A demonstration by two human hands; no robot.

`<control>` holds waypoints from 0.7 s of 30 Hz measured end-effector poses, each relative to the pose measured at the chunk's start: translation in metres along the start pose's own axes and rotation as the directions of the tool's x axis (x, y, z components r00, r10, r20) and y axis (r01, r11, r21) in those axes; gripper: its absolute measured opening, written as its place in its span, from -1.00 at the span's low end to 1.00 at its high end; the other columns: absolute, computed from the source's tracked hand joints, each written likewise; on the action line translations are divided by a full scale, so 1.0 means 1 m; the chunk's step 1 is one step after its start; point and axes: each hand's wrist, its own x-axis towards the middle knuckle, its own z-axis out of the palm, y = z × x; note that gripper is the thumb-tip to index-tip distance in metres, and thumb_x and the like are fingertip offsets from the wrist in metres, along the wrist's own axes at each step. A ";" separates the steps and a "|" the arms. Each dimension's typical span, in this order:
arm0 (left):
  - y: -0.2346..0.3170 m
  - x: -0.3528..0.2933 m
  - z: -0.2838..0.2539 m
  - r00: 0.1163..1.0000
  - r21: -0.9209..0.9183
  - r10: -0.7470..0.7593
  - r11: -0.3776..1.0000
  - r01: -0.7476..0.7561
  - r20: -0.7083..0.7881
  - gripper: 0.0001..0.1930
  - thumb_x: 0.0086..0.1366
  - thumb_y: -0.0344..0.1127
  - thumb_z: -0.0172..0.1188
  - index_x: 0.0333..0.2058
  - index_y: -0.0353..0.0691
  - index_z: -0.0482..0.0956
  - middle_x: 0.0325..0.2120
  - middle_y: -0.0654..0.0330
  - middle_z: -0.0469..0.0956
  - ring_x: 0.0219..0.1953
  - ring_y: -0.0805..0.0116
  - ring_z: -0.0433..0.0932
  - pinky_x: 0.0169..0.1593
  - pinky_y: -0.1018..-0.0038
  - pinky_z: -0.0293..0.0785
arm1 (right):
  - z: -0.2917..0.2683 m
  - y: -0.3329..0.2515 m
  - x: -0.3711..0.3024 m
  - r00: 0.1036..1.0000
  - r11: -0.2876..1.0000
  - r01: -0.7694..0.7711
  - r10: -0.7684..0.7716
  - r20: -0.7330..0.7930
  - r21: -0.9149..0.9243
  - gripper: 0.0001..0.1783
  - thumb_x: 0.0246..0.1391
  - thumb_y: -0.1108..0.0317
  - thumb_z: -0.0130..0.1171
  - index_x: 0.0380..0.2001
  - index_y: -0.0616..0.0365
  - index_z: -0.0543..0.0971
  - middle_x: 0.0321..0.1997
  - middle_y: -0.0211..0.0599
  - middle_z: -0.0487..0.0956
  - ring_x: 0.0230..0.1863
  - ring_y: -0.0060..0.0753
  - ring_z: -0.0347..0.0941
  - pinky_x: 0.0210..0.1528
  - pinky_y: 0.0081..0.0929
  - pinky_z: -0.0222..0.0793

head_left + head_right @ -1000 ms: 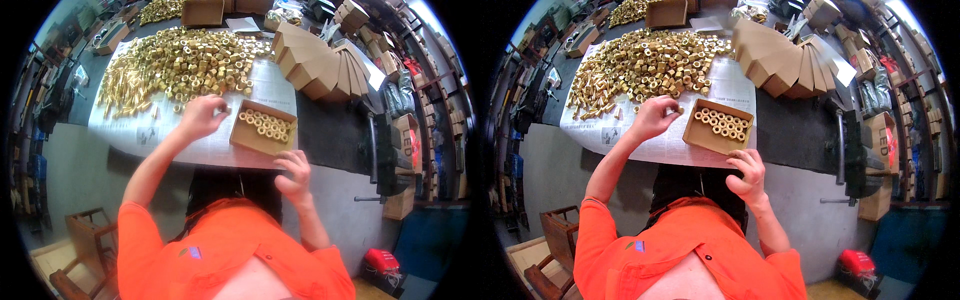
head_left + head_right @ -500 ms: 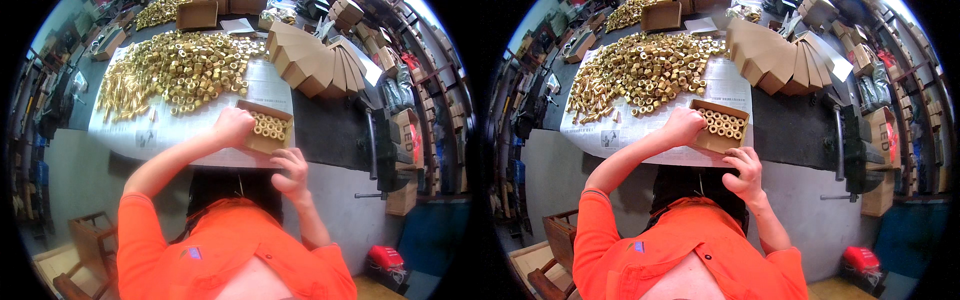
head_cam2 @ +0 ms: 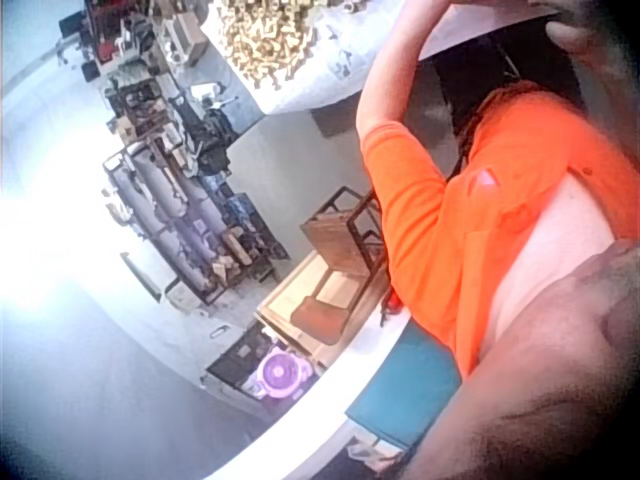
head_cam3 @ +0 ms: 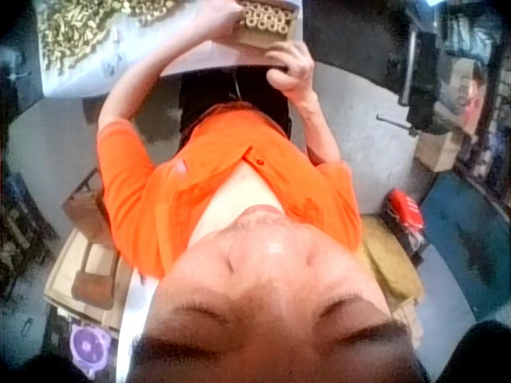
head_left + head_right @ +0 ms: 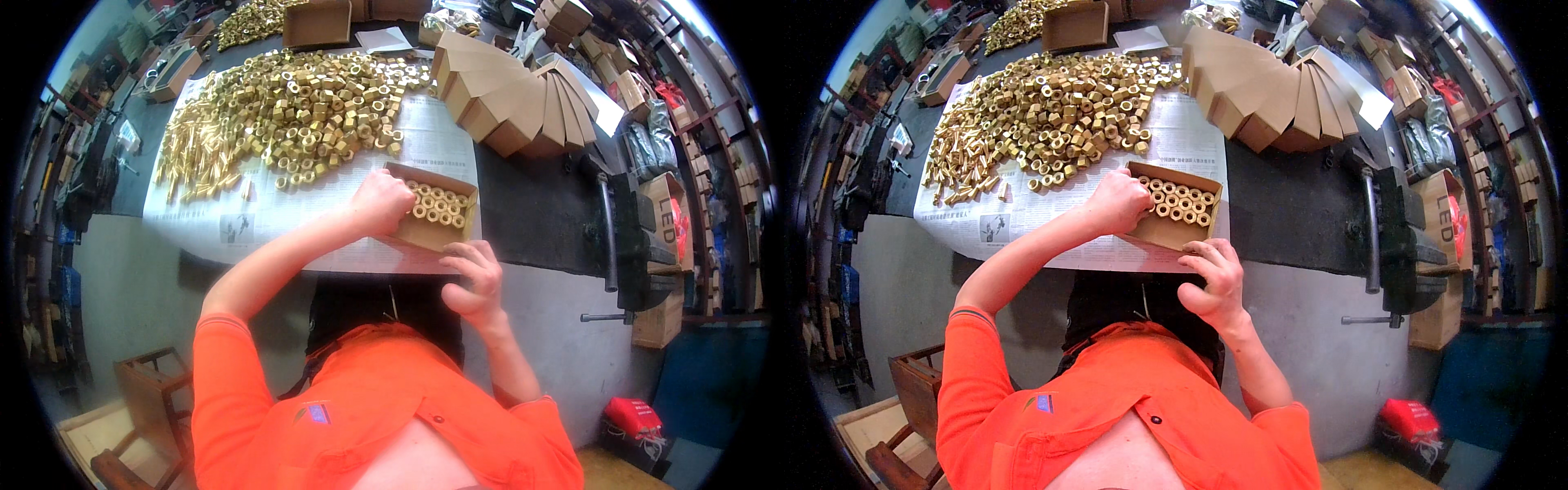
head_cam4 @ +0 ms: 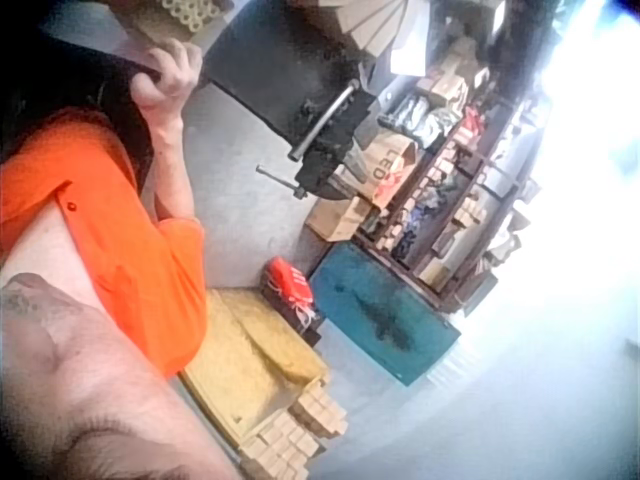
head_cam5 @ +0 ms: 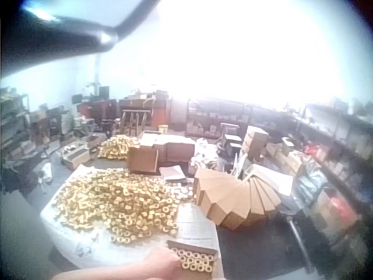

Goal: The person picks small brass fittings from a large pile on a table and places them one by one into a small cardboard box. The person continues this repetitive sorting process, filling the box with the hardware.

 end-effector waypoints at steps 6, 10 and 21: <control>0.002 -0.001 0.004 0.999 -0.027 -0.022 0.999 0.021 -0.040 -0.95 -0.15 -0.36 0.22 -0.64 -0.16 0.59 -0.57 0.08 0.59 -0.45 0.14 0.61 -0.32 0.28 0.50 | 0.002 0.002 -0.001 1.000 1.000 0.004 -0.004 -0.001 -0.019 -0.68 -0.49 0.41 0.07 -0.50 0.25 0.58 -0.27 -0.18 0.61 -0.22 -0.06 0.44 -0.08 -0.26 0.39; 0.002 -0.002 0.004 0.997 -0.046 -0.030 0.999 0.026 -0.072 -0.95 -0.15 -0.37 0.21 -0.64 -0.18 0.59 -0.57 0.07 0.58 -0.44 0.10 0.61 -0.33 0.26 0.51 | 0.001 0.000 0.000 1.000 1.000 -0.002 0.002 0.008 -0.014 -0.68 -0.49 0.41 0.07 -0.50 0.24 0.58 -0.27 -0.18 0.60 -0.21 -0.06 0.43 -0.08 -0.25 0.39; -0.001 -0.001 0.008 0.998 -0.018 0.029 0.999 -0.029 -0.051 -0.91 -0.06 -0.29 0.22 -0.62 -0.15 0.57 -0.62 0.14 0.57 -0.47 0.11 0.59 -0.37 0.21 0.46 | 0.001 0.000 0.001 1.000 1.000 0.012 -0.012 0.021 -0.028 -0.68 -0.49 0.41 0.07 -0.49 0.24 0.58 -0.26 -0.19 0.60 -0.22 -0.05 0.42 -0.10 -0.26 0.39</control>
